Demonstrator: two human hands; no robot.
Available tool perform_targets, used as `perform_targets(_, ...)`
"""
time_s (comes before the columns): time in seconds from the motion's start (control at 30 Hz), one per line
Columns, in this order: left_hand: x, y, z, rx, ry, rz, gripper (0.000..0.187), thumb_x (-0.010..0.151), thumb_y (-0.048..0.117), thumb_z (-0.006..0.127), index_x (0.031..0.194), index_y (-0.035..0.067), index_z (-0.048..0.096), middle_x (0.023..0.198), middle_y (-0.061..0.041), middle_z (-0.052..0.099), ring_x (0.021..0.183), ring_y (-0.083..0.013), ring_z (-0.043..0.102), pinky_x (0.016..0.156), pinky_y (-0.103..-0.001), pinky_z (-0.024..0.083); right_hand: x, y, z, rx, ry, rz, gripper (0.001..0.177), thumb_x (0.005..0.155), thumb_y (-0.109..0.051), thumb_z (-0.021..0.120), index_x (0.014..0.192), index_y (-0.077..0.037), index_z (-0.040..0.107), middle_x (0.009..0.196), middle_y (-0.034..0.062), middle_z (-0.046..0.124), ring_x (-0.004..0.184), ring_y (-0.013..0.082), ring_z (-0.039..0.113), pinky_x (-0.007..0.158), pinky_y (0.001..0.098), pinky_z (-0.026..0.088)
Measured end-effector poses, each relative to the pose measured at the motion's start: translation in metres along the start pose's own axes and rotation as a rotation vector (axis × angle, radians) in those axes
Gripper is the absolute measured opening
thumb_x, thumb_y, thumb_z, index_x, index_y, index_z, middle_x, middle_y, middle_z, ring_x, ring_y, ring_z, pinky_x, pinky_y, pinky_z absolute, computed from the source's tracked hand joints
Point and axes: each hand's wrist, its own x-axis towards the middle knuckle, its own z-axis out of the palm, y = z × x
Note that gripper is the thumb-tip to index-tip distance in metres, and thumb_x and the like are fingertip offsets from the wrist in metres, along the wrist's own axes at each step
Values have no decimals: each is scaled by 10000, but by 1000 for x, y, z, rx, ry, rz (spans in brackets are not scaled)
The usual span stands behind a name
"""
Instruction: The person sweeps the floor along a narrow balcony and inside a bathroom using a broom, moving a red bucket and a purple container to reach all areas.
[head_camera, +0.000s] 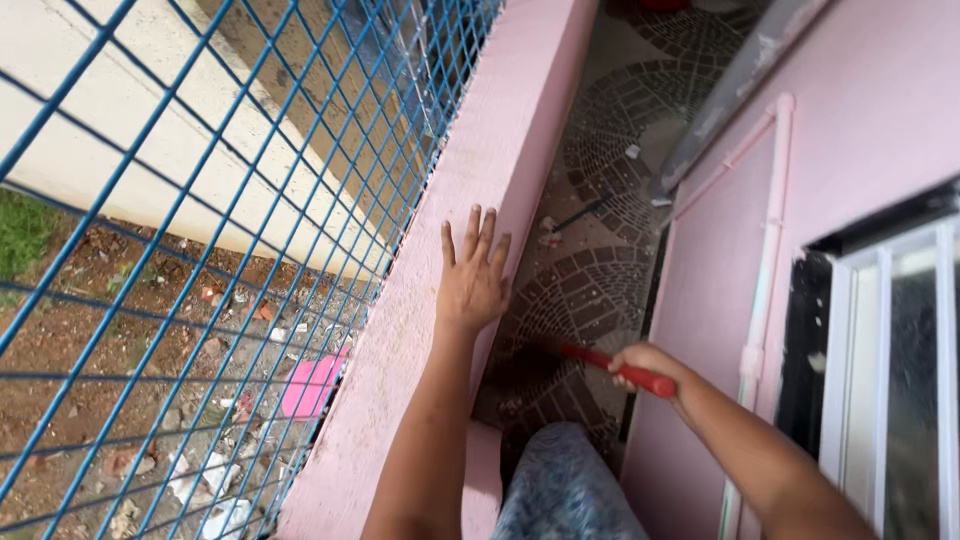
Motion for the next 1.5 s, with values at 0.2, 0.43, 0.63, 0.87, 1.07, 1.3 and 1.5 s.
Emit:
perform_targets(0.2,3,-1,1,12,49,-12,659,815,253,685,1428,63,537,1641,-190,279,1559,-365,149,1201,-721,84,56,-93,0,-16,422,-360,332,835,-48,736,1130,70,638,728,147,670,520,238,630,431,361,518)
perform_targets(0.43,3,1,-2,-15,6,-30,727,807,320,713,1455,58,512,1656,-177,244,1558,-350,128,1192,-735,62,52,-49,19,174,398,-392,452,874,-38,595,1303,-140,494,692,102,582,483,239,544,397,409,465)
perform_targets(0.63,4,2,-6,-27,7,-31,736,796,325,718,1455,69,511,1663,-170,231,1559,-341,122,1188,-735,57,-5,46,20,252,-21,-71,473,812,62,677,1244,-15,501,695,117,566,481,211,537,433,362,488)
perform_targets(0.87,7,5,-9,-3,-6,-34,743,790,339,725,1443,55,512,1651,-174,238,1551,-345,119,1175,-743,56,25,-32,-13,489,-334,339,481,875,69,605,1254,271,389,974,371,586,572,216,649,488,289,571)
perform_targets(1.07,6,4,-7,16,-17,-56,734,790,340,723,1438,61,520,1660,-163,244,1559,-332,121,1184,-737,59,74,-178,-22,213,-121,0,335,828,-26,644,1121,62,508,852,246,646,541,198,620,415,263,495)
perform_targets(1.3,6,4,-5,16,-27,-72,737,792,338,719,1447,67,517,1655,-163,248,1559,-329,120,1189,-735,60,85,-134,16,137,319,-495,848,762,80,654,1508,-191,357,808,106,647,496,203,582,418,363,489)
perform_targets(1.5,4,1,-6,-20,-10,-33,747,801,355,724,1453,58,513,1658,-169,256,1561,-339,121,1185,-742,59,-15,-4,84,69,189,-323,847,747,62,622,1518,-169,355,661,125,576,455,237,547,408,401,483)
